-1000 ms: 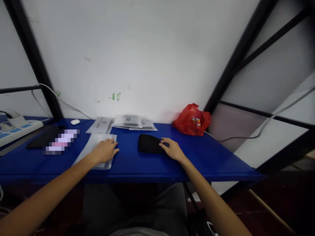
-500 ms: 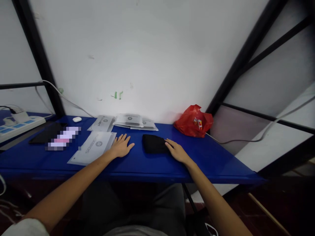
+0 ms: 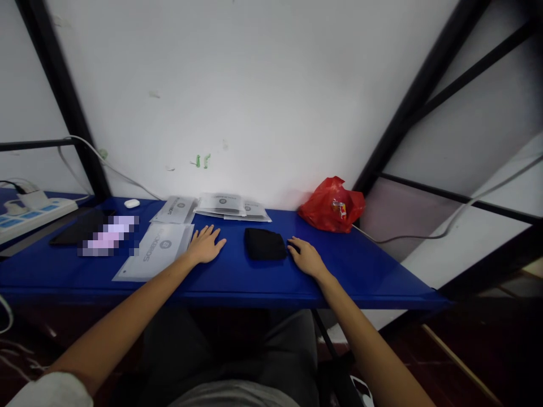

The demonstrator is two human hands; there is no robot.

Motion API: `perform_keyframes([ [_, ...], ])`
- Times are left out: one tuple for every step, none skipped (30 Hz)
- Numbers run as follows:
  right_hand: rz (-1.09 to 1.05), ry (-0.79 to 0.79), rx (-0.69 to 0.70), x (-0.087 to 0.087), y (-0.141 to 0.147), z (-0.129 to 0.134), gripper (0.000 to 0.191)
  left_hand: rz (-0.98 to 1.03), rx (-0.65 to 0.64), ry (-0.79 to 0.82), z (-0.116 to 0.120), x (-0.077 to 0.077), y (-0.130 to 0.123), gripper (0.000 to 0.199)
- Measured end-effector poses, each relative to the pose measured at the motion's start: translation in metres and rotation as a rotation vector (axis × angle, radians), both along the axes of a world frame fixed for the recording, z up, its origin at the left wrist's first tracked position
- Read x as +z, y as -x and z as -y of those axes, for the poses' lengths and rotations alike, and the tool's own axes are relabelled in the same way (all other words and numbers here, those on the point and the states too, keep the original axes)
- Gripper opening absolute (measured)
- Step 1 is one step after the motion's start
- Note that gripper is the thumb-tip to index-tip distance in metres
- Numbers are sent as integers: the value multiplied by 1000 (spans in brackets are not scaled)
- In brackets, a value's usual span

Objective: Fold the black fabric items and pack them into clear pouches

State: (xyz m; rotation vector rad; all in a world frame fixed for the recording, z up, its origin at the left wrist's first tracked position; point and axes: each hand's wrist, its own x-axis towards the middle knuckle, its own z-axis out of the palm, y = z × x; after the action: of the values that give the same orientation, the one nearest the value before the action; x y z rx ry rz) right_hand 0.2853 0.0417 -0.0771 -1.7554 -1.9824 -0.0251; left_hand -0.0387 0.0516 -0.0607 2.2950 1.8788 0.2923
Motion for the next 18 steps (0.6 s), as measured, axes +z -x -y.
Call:
perform_keyframes([
  [3, 1, 1, 0, 1, 0, 34, 2, -3, 5, -1, 1, 1, 67],
  [5, 1, 0, 0, 1, 1, 34, 4, -7, 11, -3, 1, 1, 67],
  [6, 1, -2, 0, 1, 1, 33, 6, -11, 16, -3, 2, 2, 67],
  [6, 0, -2, 1, 2, 1, 33, 6, -14, 18, -4, 3, 2, 66],
  [5, -2, -3, 1, 2, 1, 33, 5, -16, 17, -4, 4, 2, 66],
  [2, -4, -4, 1, 2, 2, 33, 3, -18, 14, -4, 4, 2, 66],
  [-4, -7, -5, 1, 2, 2, 32, 1, -18, 8, -3, 5, 2, 66],
  [-10, -10, -8, 1, 2, 2, 31, -2, -19, 2, -3, 5, 2, 65],
  [-16, -14, -11, 2, 2, 3, 30, -5, -19, -4, -3, 5, 2, 65],
  [-21, -19, -15, 3, 3, 4, 29, -8, -20, -12, -2, 5, 2, 64],
  [-23, -25, -19, 4, 3, 5, 27, -12, -21, -21, -2, 5, 2, 63],
  [-22, -33, -24, 5, 4, 5, 25, -16, -21, -31, -3, 4, 2, 62],
  [-20, -43, -28, 6, 5, 6, 24, -22, -22, -43, -3, 4, 2, 61],
  [-17, -52, -33, 7, 6, 7, 22, -30, -23, -56, -3, 3, 2, 59],
  [-14, -59, -37, 8, 7, 8, 20, -39, -29, -74, -3, 3, 2, 57],
  [-12, -66, -42, 10, 8, 10, 19, -46, -38, -96, -3, 4, 0, 55],
  [-11, -71, -46, 11, 9, 11, 19, -50, -52, -125, -2, 5, -2, 53],
  [-10, -75, -48, 12, 10, 12, 18, -47, -72, -161, 0, 6, -6, 50],
])
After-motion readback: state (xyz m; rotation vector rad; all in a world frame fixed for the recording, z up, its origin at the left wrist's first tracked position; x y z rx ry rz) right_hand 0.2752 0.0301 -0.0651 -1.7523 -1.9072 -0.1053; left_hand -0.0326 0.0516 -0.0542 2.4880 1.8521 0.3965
